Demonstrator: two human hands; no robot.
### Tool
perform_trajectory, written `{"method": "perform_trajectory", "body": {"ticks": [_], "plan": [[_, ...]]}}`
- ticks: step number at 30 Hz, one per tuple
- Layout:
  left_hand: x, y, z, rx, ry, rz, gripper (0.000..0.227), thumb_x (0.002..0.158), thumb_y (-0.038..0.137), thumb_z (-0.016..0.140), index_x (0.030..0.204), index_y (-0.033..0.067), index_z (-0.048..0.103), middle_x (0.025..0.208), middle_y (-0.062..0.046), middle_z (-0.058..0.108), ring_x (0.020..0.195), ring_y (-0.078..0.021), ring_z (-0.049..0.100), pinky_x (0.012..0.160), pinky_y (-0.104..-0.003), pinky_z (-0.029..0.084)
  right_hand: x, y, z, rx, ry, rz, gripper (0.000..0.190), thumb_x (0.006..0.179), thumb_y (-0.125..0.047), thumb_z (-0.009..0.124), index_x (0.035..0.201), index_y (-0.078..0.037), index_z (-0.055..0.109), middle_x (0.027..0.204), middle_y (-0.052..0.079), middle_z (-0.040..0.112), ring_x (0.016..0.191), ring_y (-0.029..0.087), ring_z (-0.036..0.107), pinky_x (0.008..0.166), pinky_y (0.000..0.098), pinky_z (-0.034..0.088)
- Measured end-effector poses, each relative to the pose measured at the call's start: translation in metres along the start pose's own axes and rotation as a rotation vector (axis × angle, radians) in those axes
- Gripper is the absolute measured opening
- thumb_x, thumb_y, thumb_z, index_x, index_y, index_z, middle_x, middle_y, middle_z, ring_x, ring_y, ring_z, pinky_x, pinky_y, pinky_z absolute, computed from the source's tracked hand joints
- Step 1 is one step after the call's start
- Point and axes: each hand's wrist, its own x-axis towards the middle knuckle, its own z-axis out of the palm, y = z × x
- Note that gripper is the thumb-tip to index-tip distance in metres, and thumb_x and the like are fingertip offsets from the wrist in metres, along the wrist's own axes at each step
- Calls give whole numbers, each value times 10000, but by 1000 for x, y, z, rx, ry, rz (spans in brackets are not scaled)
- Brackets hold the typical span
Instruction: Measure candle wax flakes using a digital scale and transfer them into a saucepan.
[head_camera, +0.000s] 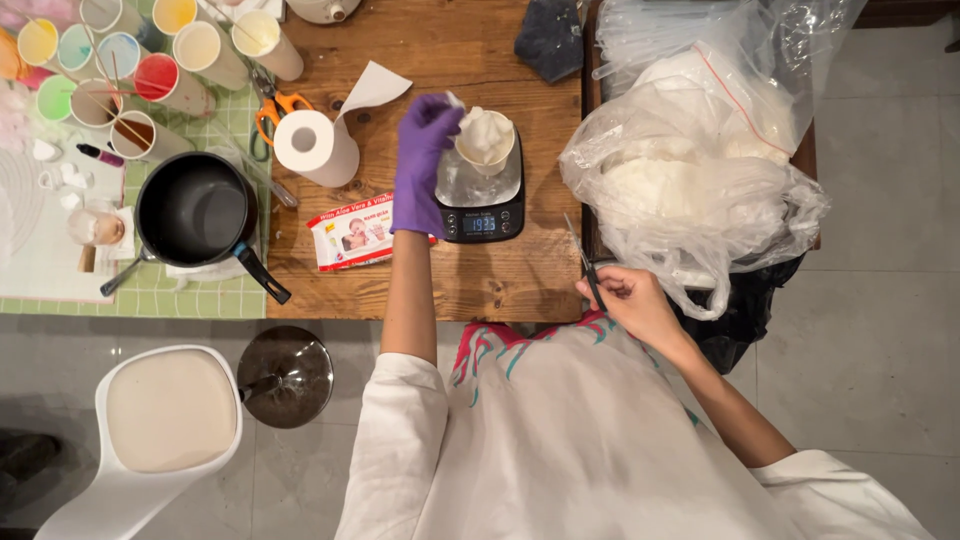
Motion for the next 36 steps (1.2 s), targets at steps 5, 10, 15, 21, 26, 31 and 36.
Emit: {"method": "perform_trajectory", "body": {"ticks": [5, 10, 15, 21, 26, 31, 36], "plan": [[-39, 74, -5, -351, 49, 119, 386, 878, 157, 792, 1236, 81, 668, 1034, -53, 680, 795, -128, 645, 719, -250, 543, 2, 1, -7, 6, 2, 19, 188, 956, -196, 711, 942, -14, 761, 680, -36, 644, 589, 7, 498, 504, 201, 371], [-47, 75, -29, -581, -14, 249, 267, 933, 128, 765, 1156, 46, 641, 1140, -42, 699, 841, -159, 673, 721, -260, 527, 4, 0, -9, -20, -1, 44, 237, 959, -256, 709, 930, -25, 757, 666, -28, 655, 554, 17, 492, 486, 208, 373], [-66, 86, -29, -411, 56, 222, 203, 984, 127, 733, 1152, 31, 671, 997, -73, 707, 799, -145, 672, 708, -268, 535, 6, 3, -7, 5, -9, 66, 244, 956, -272, 711, 934, -35, 763, 664, -31, 650, 535, 22, 477, 475, 216, 360], [-70, 80, -18, -338, 66, 203, 169, 964, 152, 761, 1082, 54, 688, 968, -56, 742, 811, -125, 675, 714, -252, 519, 8, 4, -8, -3, 0, 57, 245, 954, -278, 711, 942, -39, 763, 664, -32, 658, 539, 18, 492, 475, 211, 369], [-77, 91, 20, -66, 34, 156, 160, 940, 187, 783, 1033, 59, 762, 880, -42, 741, 716, -93, 620, 644, -234, 493, 11, 14, -8, 17, 0, 64, 252, 951, -284, 716, 948, -36, 761, 666, -31, 660, 542, 19, 504, 476, 208, 378], [-92, 81, 106, -11, -265, 52, 182, 889, 164, 789, 1030, 67, 729, 847, -15, 735, 721, -86, 672, 626, -236, 537, 11, 19, -7, 14, -1, 119, 253, 944, -287, 720, 953, -38, 764, 658, -26, 656, 530, 30, 499, 472, 211, 376], [-126, 75, 202, 660, -462, 79, 226, 853, 240, 772, 1021, 106, 703, 743, -88, 744, 625, -174, 702, 594, -322, 514, 9, 29, -12, -2, 1, 151, 269, 958, -283, 716, 927, -21, 770, 652, -21, 650, 536, 34, 496, 476, 222, 364]]}}
